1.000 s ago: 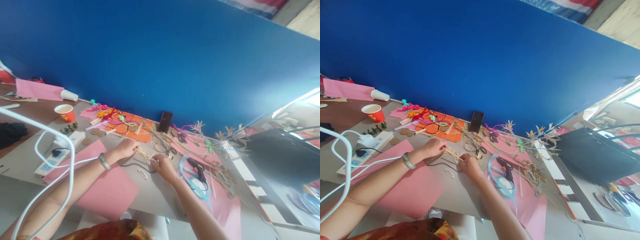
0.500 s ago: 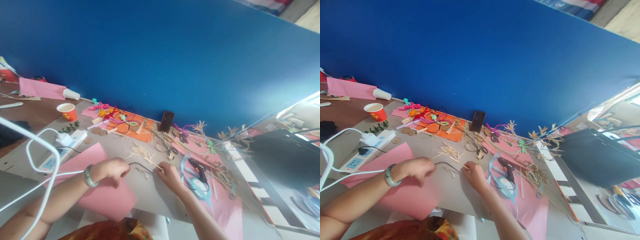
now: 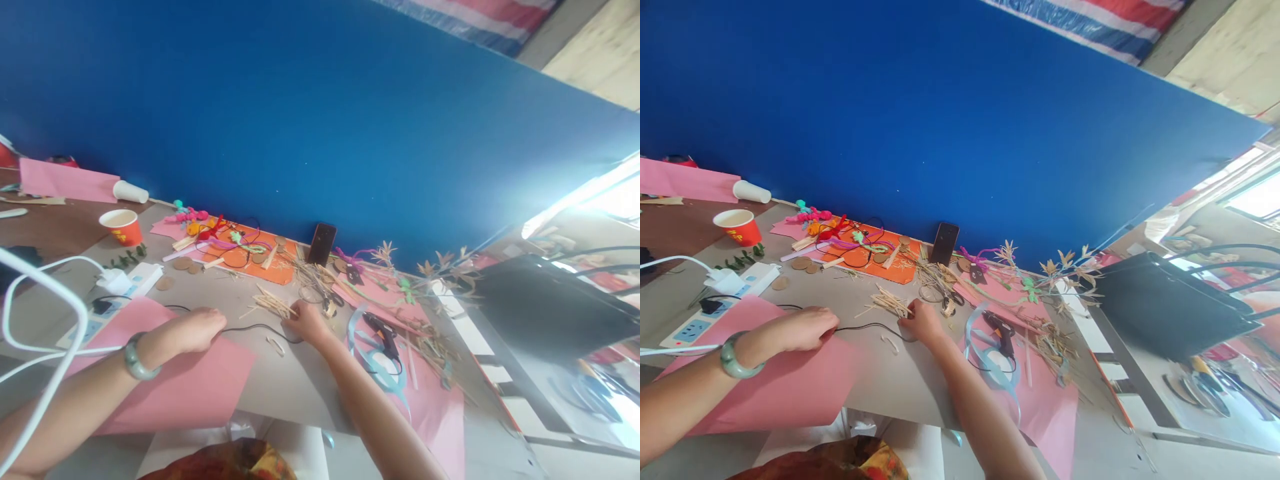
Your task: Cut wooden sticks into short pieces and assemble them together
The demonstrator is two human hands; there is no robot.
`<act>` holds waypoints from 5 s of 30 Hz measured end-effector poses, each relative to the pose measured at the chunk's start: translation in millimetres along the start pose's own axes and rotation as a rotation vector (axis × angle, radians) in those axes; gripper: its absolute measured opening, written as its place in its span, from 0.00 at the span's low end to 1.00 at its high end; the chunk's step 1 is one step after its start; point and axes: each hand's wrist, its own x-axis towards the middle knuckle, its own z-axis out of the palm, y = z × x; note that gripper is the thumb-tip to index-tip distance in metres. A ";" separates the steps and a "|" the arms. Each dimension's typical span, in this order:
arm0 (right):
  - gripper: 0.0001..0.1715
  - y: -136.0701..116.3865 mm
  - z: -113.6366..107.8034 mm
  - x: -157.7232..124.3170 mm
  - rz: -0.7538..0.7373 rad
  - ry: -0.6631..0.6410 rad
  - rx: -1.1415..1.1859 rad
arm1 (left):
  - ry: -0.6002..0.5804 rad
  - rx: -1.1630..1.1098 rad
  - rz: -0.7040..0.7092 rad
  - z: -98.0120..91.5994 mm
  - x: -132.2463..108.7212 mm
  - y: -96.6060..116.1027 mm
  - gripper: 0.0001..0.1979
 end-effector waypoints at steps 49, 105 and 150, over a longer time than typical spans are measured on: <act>0.09 -9.6 13.8 27.4 -0.155 0.107 0.032 | 0.623 -0.290 0.024 13.0 97.1 7.2 0.09; 0.13 -34.6 7.0 7.6 -0.175 0.330 0.690 | 0.364 -1.517 0.095 6.1 94.5 26.4 0.11; 0.18 -46.4 13.9 -1.9 -0.046 0.148 1.007 | 0.810 -0.726 0.244 10.1 77.6 26.9 0.10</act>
